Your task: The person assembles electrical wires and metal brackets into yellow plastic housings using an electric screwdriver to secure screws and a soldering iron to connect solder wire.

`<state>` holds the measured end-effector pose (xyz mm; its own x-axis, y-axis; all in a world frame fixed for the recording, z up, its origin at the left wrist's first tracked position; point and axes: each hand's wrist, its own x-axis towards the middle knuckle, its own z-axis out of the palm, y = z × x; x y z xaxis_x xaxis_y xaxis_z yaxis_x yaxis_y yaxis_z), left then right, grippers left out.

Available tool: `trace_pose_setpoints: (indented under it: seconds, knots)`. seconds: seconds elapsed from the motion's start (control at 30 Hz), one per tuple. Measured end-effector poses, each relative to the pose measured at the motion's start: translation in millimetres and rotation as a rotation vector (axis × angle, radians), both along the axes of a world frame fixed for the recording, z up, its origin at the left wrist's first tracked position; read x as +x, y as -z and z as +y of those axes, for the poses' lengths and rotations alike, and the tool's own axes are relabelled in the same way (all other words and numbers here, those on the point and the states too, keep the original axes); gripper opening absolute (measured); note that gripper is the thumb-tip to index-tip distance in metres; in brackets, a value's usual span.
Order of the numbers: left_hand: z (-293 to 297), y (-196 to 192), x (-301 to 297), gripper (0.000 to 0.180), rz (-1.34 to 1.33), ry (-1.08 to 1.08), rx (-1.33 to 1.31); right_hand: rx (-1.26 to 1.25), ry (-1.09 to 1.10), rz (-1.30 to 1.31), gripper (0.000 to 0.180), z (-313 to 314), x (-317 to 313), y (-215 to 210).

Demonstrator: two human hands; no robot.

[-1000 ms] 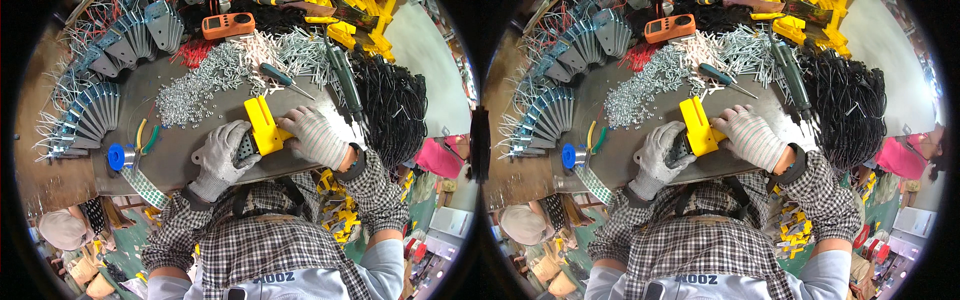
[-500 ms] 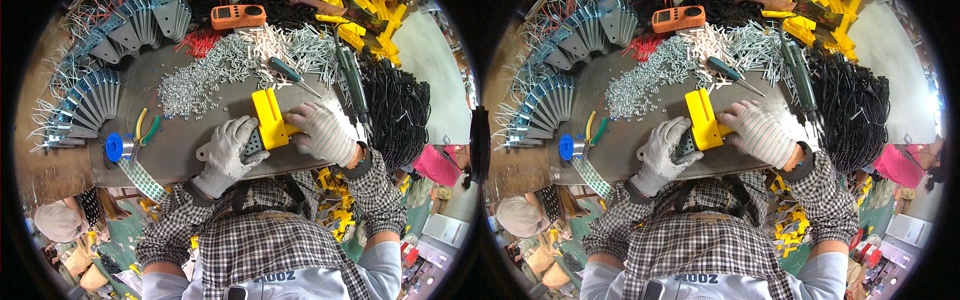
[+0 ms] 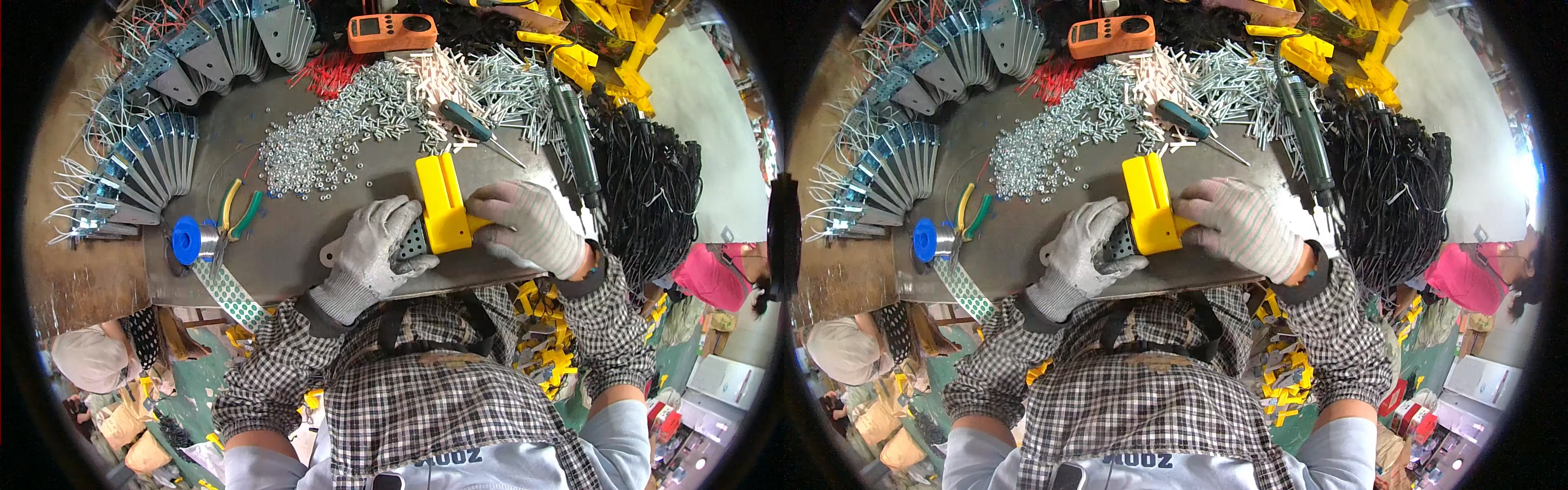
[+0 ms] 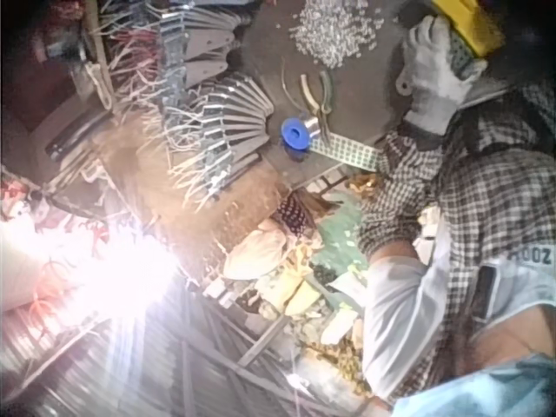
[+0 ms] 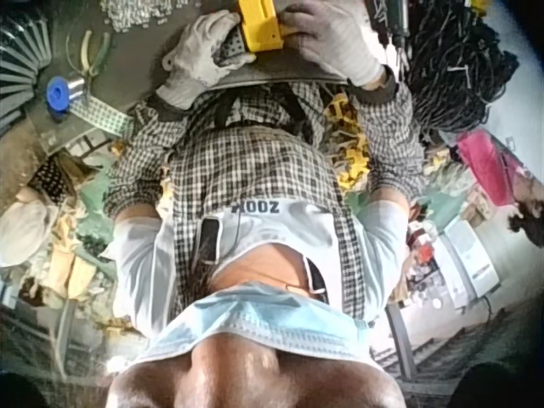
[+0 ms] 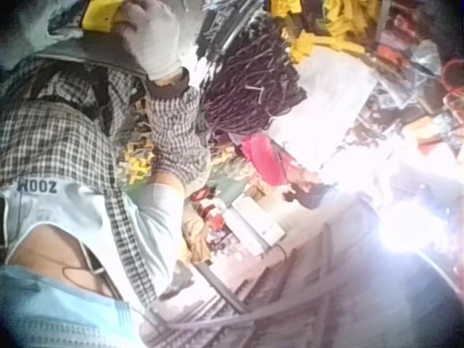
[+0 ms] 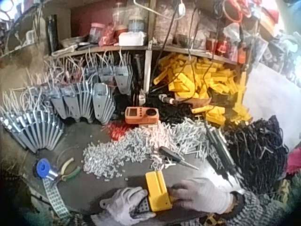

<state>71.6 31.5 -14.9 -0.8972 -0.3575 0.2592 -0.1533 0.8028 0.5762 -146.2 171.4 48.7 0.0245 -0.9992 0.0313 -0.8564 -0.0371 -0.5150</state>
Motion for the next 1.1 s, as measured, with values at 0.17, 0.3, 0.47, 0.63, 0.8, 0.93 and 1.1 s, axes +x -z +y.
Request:
trace_pose_setpoints:
  seconds: [0.17, 0.3, 0.47, 0.63, 0.8, 0.93, 1.1]
  knots:
    - [-2, -5, -3, 0.073, 0.03, 0.016, 0.029, 0.0, 0.02, -0.069, 0.036, 1, -4, 14]
    - [-2, -7, -5, 0.071, 0.022, 0.013, 0.128, -0.015, -0.005, -0.065, 0.04, -3, 0, 8]
    - [-4, -7, -5, 0.07, -0.035, 0.025, 0.124, 0.066, -0.045, -0.079, 0.04, -6, -7, 6]
    - [-4, -7, -4, 0.07, -0.046, 0.051, 0.123, 0.165, -0.038, -0.087, 0.039, -11, -8, -4]
    - [-4, -2, -3, 0.069, 0.016, 0.075, 0.084, 0.131, -0.056, -0.021, 0.041, -10, -8, 3]
    - [-5, 3, -1, 0.072, 0.037, 0.078, 0.059, 0.173, -0.032, -0.12, 0.044, -12, -9, 2]
    - [-7, 3, -3, 0.079, 0.051, 0.093, 0.152, 0.245, -0.033, -0.084, 0.044, -20, -9, -8]
